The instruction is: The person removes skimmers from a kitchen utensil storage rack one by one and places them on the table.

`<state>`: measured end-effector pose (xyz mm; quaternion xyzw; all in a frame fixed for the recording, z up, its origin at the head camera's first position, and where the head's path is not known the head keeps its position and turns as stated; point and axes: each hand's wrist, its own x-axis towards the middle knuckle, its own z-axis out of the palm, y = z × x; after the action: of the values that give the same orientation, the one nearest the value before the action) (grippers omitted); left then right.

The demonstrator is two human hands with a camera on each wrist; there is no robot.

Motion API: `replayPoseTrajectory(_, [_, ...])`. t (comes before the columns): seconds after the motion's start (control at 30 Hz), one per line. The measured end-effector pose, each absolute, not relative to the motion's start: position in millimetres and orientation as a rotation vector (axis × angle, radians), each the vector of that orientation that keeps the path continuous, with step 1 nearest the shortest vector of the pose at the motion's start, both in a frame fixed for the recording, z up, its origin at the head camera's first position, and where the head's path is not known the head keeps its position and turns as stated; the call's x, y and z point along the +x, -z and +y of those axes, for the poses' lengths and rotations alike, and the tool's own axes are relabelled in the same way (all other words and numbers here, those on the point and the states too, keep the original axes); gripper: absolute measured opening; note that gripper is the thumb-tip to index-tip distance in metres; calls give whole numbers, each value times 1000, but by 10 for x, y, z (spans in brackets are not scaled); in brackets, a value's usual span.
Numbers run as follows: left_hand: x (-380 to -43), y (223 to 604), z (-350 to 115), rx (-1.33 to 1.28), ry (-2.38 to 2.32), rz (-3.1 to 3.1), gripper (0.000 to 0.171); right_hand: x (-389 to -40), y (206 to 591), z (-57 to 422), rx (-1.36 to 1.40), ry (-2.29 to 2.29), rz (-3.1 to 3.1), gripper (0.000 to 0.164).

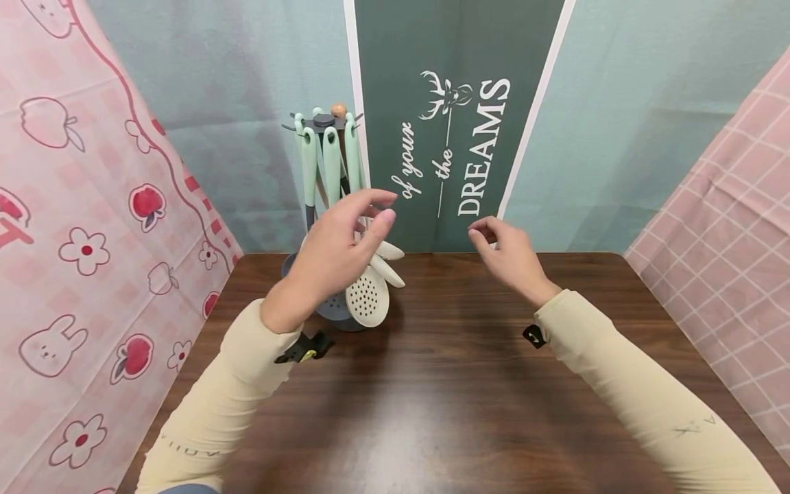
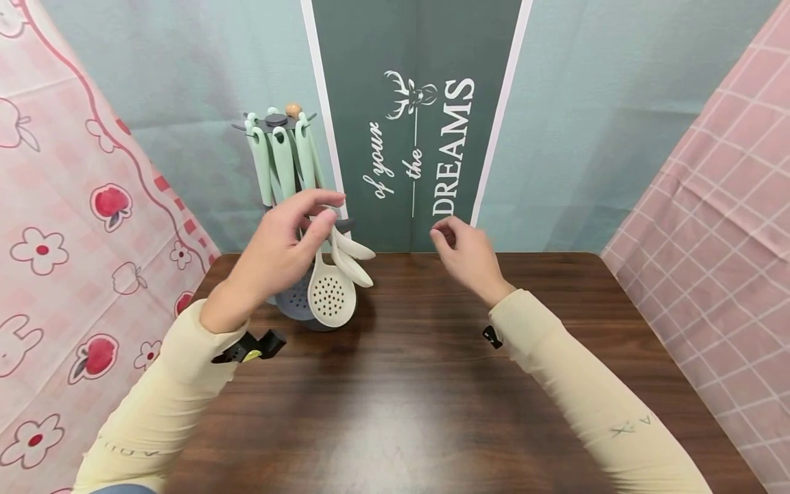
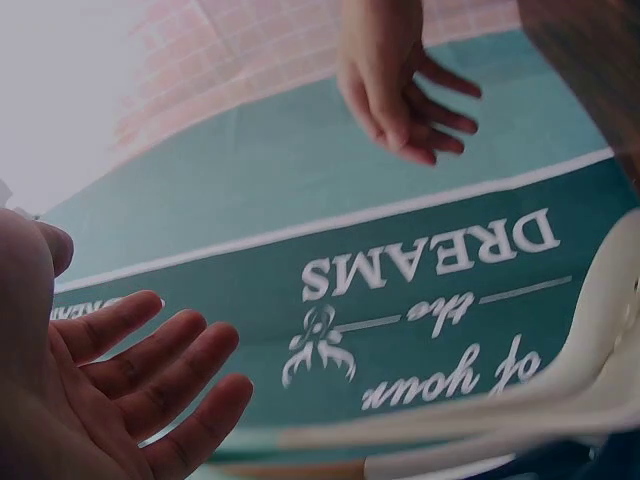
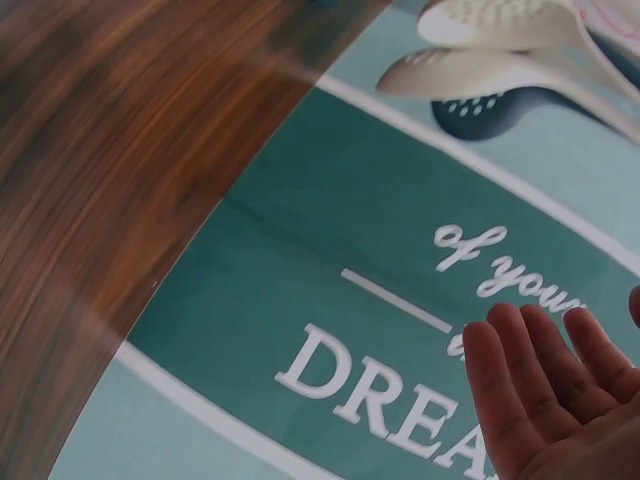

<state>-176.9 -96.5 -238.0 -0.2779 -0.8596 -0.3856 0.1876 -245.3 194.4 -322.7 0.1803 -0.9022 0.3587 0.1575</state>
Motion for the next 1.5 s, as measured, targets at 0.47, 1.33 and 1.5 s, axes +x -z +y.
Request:
replayPoseTrajectory(0.47, [-1737, 2261, -1423, -622, 1167, -2170, 34, -2237, 3122, 1513, 657, -1174, -2476, 19])
replayPoseTrajectory(1.33, [-2404, 2089, -1597, -308, 1433, -2036, 54, -2196, 3114, 787, 774, -1357, -2430, 19])
replayPoseTrajectory(1.5, [-2511, 2087, -1604, -341, 1467, -2071, 55, -2195, 3136, 683, 754, -1379, -2457, 21])
